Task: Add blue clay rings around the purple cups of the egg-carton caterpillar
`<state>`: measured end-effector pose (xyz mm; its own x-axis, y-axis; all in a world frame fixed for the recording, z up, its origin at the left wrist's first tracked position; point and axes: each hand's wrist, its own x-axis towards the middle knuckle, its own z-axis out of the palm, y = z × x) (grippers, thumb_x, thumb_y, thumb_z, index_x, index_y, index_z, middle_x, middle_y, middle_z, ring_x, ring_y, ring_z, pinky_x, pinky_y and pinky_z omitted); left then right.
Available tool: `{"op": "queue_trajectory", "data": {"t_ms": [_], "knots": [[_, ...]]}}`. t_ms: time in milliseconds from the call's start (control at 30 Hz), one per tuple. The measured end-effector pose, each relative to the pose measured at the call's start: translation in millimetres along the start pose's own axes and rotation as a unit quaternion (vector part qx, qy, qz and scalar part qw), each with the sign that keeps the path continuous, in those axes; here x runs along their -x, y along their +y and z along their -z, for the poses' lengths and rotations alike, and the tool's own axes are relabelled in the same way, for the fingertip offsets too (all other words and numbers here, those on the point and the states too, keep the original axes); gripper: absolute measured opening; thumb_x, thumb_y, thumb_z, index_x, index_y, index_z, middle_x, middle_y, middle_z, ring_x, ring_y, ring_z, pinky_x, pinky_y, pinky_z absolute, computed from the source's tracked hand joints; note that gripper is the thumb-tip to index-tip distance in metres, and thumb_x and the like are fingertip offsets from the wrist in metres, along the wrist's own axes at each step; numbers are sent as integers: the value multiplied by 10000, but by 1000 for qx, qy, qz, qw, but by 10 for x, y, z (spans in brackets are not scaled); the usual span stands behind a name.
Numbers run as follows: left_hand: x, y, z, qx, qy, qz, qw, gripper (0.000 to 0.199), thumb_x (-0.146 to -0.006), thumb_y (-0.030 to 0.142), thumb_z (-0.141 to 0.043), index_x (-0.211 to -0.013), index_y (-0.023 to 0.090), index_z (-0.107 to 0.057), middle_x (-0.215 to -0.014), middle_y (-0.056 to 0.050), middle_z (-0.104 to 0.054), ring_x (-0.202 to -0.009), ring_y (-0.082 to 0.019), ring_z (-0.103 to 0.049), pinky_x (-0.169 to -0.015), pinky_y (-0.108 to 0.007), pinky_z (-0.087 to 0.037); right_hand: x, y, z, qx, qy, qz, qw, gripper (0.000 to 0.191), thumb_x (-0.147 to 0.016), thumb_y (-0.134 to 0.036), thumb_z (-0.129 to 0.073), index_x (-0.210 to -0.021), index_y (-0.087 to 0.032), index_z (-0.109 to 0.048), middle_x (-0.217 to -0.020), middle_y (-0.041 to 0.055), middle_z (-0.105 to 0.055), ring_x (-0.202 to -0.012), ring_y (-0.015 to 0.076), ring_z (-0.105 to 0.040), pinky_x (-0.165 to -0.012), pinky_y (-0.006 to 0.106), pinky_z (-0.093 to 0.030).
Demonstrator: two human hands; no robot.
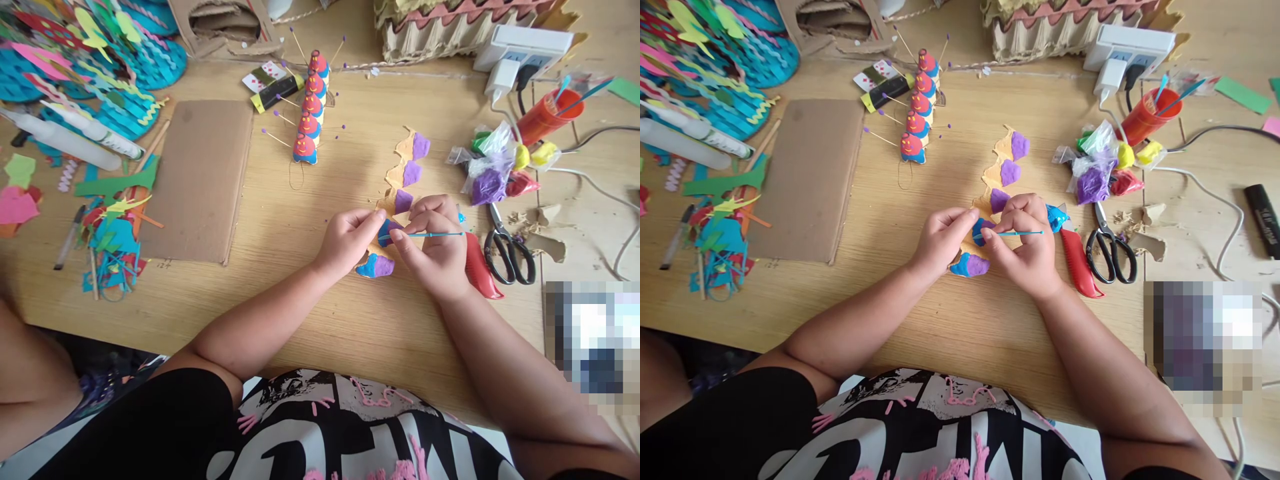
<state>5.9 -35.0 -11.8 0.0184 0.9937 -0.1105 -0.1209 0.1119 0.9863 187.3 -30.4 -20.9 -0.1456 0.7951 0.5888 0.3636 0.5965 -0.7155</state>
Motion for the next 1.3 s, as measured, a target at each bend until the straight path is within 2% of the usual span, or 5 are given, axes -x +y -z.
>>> {"op": "queue_trajectory", "data": {"t_ms": [333,767,1000,1133,1300], "knots": [[12,26,-12,-36,-32,-65,997,652,-979,630,-744,-601,222,-403,-618,33,-330,-619,-127,-346,-587,-316,-296,4,-32,-9,-28,11,-18,999,256,-933,-411,-893,-839,-273,-699,-941,44,-656,-946,263,-679,-904,501,-600],[30,43,-16,-27,-30,-72,997,633,-985,538,-763,-581,220,-394,-599,41,-326,-600,-116,-343,-578,-309,-290,10,-11,-34,-39,24,-16,999,270,-954,-434,-876,-835,-277,-692,-920,47,-643,-932,263,-670,-879,498,-598],[-19,35,-45,93,4,51,994,489,-912,645,-830,-726,209,-710,-668,2,-652,-698,-151,-648,-669,-270,-509,-10,-53,24,-41,25,1,999,215,-983,-397,-860,-873,-278,-718,-951,40,-610,-906,243,-669,-881,485,-603],[-60,106,-64,184,24,122,975,465,-926,652,-835,-790,223,-718,-717,-9,-722,-695,-158,-689,-642,-272,-549,-6,-51,22,-41,61,5,997,239,-1002,-444,-840,-881,-277,-719,-931,33,-582,-885,235,-661,-892,499,-613],[-88,156,-78,281,25,169,945,322,-1031,472,-758,-837,219,-720,-785,24,-746,-732,-120,-702,-720,-249,-564,13,-78,3,-56,55,-11,997,238,-987,-474,-854,-878,-285,-759,-907,28,-584,-879,233,-660,-902,509,-624]]}}
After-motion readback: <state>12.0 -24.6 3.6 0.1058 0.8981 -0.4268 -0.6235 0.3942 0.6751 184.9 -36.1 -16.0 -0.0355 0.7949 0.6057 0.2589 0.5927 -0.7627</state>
